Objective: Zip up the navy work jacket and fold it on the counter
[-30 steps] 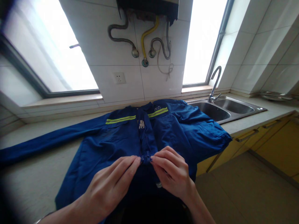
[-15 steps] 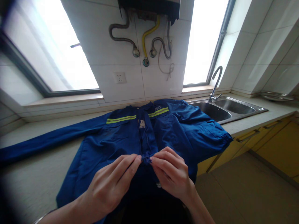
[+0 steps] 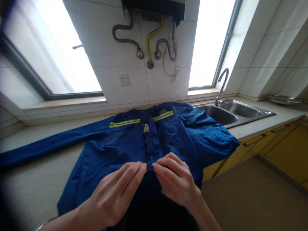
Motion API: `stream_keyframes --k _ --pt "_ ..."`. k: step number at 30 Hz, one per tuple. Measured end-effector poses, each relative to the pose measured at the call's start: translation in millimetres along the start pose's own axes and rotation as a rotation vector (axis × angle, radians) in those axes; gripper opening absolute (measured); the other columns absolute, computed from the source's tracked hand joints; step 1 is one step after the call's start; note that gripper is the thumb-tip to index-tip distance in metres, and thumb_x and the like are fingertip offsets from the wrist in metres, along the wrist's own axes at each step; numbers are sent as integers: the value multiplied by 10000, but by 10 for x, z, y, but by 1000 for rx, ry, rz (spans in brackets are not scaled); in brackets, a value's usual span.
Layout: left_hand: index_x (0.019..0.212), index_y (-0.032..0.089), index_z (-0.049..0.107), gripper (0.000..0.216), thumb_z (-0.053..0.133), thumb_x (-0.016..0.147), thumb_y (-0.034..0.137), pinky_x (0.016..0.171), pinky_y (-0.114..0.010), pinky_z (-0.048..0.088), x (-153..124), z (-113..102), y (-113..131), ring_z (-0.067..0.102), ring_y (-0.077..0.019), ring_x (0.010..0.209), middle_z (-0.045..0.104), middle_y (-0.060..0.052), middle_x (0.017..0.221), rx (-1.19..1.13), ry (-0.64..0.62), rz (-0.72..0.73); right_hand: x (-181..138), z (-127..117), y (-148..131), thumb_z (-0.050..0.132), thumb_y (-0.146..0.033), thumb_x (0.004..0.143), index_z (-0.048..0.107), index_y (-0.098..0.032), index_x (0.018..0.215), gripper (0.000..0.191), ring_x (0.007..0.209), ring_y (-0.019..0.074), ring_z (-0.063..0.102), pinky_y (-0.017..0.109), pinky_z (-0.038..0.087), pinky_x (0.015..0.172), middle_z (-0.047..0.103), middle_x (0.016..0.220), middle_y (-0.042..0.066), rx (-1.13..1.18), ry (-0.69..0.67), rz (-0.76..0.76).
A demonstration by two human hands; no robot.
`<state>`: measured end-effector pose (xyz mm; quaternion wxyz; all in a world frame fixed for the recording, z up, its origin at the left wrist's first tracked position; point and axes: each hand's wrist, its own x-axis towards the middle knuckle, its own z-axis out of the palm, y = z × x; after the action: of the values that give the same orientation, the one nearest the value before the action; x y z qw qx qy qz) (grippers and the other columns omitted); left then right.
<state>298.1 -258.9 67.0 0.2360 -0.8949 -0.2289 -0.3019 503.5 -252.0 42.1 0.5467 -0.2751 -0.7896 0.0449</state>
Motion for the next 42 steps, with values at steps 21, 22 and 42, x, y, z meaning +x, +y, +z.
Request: stream_keyframes --k 21,22,42 --pt "994 60 617 223 443 882 141 803 -268 502 194 -40 -204 589 -164 862 634 -115 963 74 6 269 135 -127 -25 581 -28 787 668 -168 966 243 706 135 563 266 492 623 637 782 54 153 -115 97" --pt "993 61 617 223 441 884 144 802 -268 501 192 -34 -219 589 -163 860 635 -113 954 70 20 274 129 -118 -26 585 -28 785 668 -168 965 243 709 136 562 267 492 624 635 784 54 149 -115 91" --pt "954 49 664 264 429 871 137 739 -273 514 101 121 -99 620 -177 835 666 -112 909 -24 186 215 23 -47 -9 573 -19 789 639 -173 1071 328 742 149 571 302 534 677 632 842 66 -106 -66 -29"
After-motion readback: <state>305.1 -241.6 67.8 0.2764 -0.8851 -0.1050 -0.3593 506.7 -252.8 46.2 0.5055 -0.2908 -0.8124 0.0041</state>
